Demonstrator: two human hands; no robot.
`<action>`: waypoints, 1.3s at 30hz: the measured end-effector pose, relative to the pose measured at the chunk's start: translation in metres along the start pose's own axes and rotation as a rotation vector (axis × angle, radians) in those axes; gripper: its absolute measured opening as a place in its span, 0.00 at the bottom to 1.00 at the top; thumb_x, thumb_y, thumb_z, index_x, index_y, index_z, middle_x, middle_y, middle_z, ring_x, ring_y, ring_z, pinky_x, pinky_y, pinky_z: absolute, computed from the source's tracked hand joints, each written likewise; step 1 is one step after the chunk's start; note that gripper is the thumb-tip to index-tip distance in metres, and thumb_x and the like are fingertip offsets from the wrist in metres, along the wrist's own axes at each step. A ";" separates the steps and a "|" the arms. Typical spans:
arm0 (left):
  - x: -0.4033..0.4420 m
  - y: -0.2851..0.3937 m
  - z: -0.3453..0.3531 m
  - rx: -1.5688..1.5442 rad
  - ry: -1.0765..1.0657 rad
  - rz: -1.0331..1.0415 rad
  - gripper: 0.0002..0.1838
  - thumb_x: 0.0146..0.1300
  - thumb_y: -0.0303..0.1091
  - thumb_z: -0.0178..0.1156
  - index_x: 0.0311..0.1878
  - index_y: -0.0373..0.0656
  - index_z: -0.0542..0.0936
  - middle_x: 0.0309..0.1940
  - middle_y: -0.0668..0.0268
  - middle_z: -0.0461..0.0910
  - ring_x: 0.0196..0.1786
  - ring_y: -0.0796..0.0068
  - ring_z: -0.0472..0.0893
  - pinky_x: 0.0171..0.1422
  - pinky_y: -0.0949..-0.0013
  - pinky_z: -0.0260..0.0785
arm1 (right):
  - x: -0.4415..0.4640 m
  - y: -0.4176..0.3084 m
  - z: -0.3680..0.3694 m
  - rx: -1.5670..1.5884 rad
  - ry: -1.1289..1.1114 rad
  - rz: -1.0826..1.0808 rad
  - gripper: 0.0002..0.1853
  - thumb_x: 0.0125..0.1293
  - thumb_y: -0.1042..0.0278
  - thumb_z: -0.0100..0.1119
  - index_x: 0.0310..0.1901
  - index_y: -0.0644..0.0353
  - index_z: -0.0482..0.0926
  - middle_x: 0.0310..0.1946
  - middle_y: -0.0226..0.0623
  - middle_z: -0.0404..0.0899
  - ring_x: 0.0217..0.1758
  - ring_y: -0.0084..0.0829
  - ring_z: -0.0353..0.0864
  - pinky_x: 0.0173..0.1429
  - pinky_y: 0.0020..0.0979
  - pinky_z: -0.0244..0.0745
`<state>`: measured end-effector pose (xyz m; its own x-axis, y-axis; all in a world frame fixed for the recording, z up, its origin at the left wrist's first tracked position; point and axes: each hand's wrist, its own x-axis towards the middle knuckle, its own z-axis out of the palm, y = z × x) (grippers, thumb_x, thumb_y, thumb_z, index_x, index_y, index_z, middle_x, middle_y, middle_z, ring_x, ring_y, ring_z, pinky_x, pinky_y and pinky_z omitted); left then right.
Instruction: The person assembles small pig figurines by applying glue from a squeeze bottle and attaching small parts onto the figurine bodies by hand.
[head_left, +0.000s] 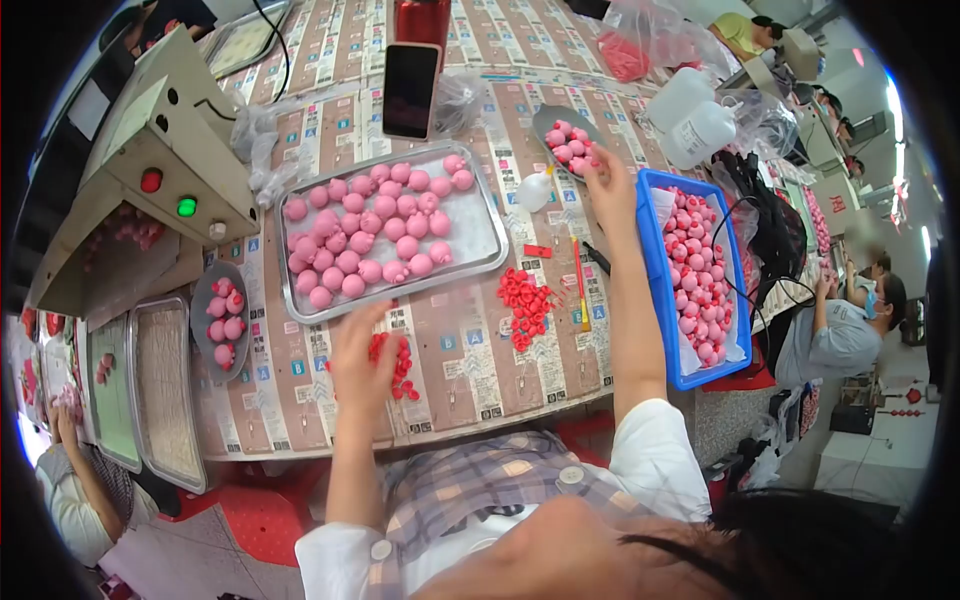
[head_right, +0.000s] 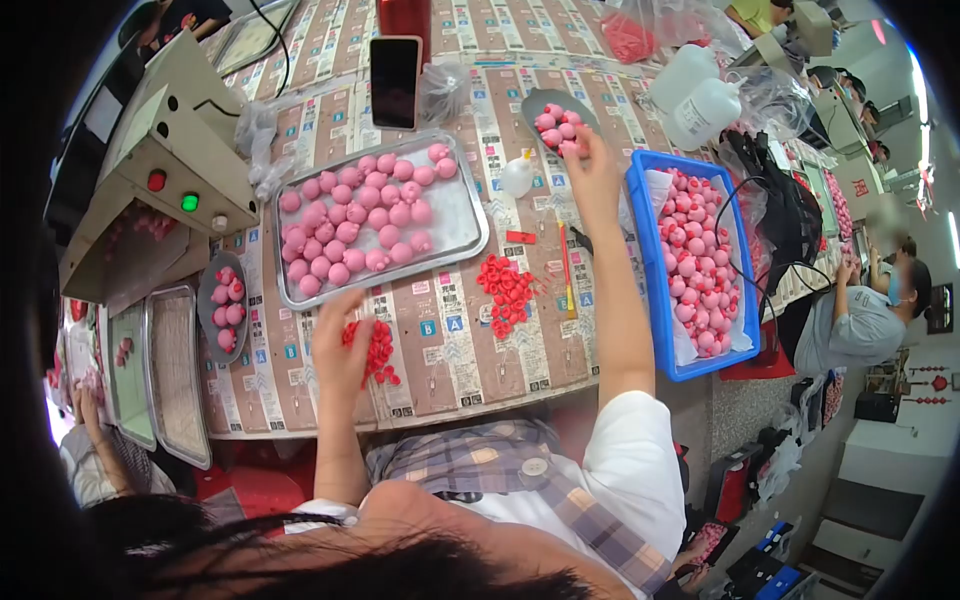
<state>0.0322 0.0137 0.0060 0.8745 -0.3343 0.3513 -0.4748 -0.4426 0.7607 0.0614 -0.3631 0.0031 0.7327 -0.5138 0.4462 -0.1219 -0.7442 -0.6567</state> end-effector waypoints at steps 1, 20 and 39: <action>0.006 -0.003 -0.006 -0.020 0.007 -0.036 0.17 0.47 0.22 0.58 0.44 0.39 0.74 0.38 0.60 0.75 0.44 0.66 0.74 0.47 0.68 0.65 | -0.017 -0.007 0.000 0.263 -0.027 0.122 0.22 0.50 0.64 0.60 0.47 0.60 0.70 0.40 0.37 0.74 0.41 0.34 0.73 0.44 0.33 0.68; 0.005 -0.012 -0.004 0.259 -0.183 -0.053 0.04 0.45 0.29 0.59 0.25 0.40 0.76 0.27 0.64 0.72 0.35 0.64 0.70 0.40 0.65 0.62 | -0.034 0.006 0.053 0.310 -0.352 0.198 0.24 0.47 0.64 0.64 0.46 0.65 0.71 0.38 0.39 0.76 0.42 0.26 0.74 0.47 0.26 0.66; -0.002 -0.012 -0.010 -0.594 -0.218 -0.515 0.08 0.49 0.29 0.61 0.32 0.38 0.76 0.32 0.64 0.76 0.37 0.73 0.74 0.41 0.70 0.66 | -0.176 -0.101 0.004 0.990 -0.464 0.396 0.19 0.54 0.71 0.58 0.47 0.65 0.67 0.39 0.34 0.75 0.42 0.23 0.74 0.46 0.24 0.68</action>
<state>0.0372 0.0282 0.0013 0.9007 -0.3908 -0.1895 0.1672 -0.0906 0.9817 -0.0524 -0.1959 -0.0117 0.9602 -0.2778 -0.0276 0.0290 0.1975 -0.9799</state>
